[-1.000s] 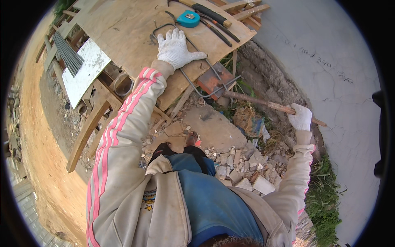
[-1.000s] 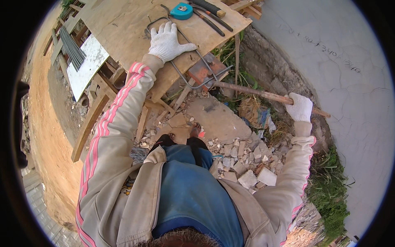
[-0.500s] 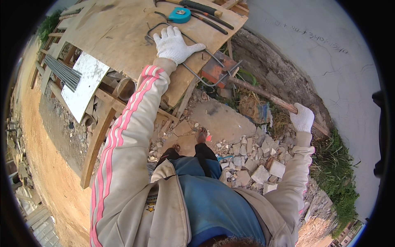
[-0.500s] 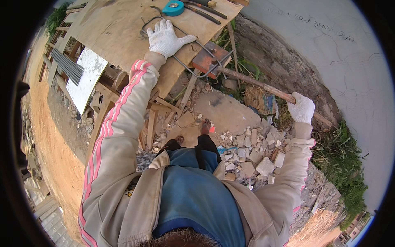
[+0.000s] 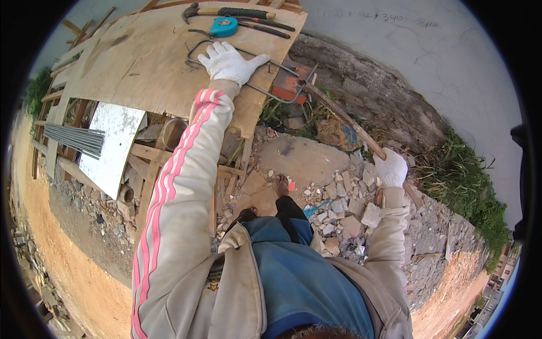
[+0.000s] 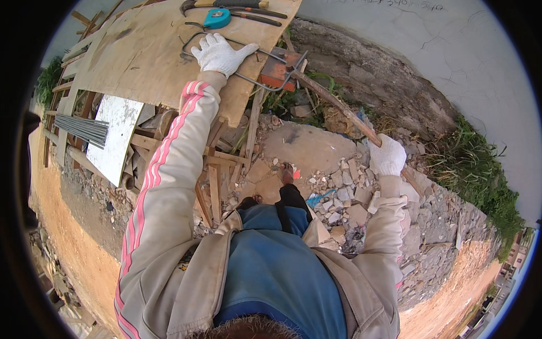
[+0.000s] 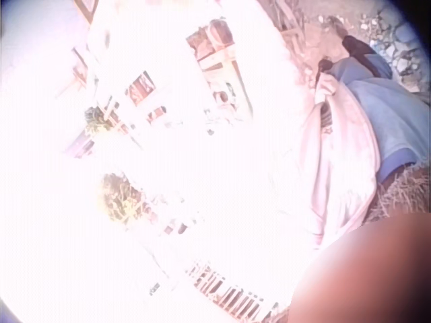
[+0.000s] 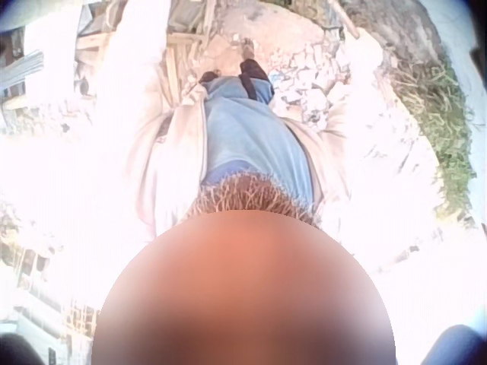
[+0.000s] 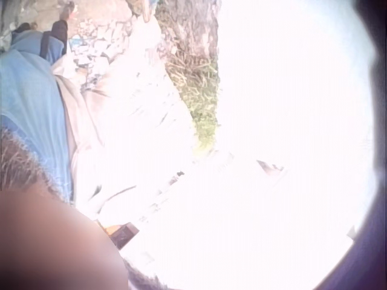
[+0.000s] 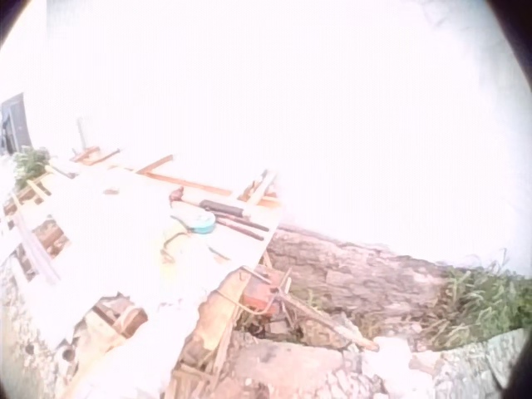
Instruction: The person repeatedly bends metal rods into U-shapes using a crowbar and a wooden workbench. They position each rod, lever it with the crowbar, and then inspect the bent shape before repeating the process.
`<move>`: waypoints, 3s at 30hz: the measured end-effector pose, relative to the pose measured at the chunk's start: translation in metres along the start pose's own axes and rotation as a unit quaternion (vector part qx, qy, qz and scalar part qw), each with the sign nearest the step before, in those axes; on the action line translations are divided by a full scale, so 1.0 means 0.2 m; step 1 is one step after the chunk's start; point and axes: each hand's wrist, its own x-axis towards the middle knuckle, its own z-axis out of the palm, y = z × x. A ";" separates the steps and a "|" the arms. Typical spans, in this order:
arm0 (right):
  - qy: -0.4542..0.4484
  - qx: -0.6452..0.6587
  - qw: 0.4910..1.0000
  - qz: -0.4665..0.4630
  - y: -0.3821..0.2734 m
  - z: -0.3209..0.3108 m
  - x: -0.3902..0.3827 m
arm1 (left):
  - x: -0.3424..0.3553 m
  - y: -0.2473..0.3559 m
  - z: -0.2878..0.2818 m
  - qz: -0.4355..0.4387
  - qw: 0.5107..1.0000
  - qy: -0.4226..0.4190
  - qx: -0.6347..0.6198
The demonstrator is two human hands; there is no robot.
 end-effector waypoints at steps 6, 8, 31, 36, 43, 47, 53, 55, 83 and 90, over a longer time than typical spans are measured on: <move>-0.010 0.009 0.998 0.059 -0.17 0.00 -0.25 | -0.01 0.00 0.01 -0.001 1.000 0.016 -0.015; -0.016 0.016 0.996 0.087 -0.26 -0.02 -0.37 | -0.01 0.01 0.00 -0.007 1.000 0.008 -0.009; -0.165 0.338 0.913 0.156 0.20 -0.17 -1.42 | -0.01 0.05 -0.13 -0.026 0.998 -0.050 0.028; -0.280 0.485 0.812 0.165 0.36 -0.25 -1.38 | -0.01 0.05 -0.11 -0.026 0.998 -0.029 0.040; -0.295 0.571 0.724 0.251 0.10 -0.18 -1.54 | 0.00 0.03 -0.06 -0.017 0.999 -0.002 0.035; -0.247 0.552 0.741 0.293 -0.26 -0.27 -1.75 | 0.01 0.03 -0.05 -0.014 1.000 0.002 0.008; -0.148 0.504 0.803 0.282 -0.81 -0.38 -1.96 | 0.01 0.02 -0.04 -0.018 1.000 0.017 -0.004; -0.157 0.548 0.764 0.302 -0.88 -0.39 -1.97 | 0.01 0.02 -0.04 -0.020 1.000 0.017 -0.004; -0.344 0.842 0.290 0.296 -1.20 -0.19 -2.02 | 0.04 0.01 -0.05 -0.016 1.000 -0.017 -0.006; -0.368 0.835 0.282 0.296 -1.07 -0.11 -2.02 | 0.03 0.02 -0.03 -0.016 1.000 -0.014 0.008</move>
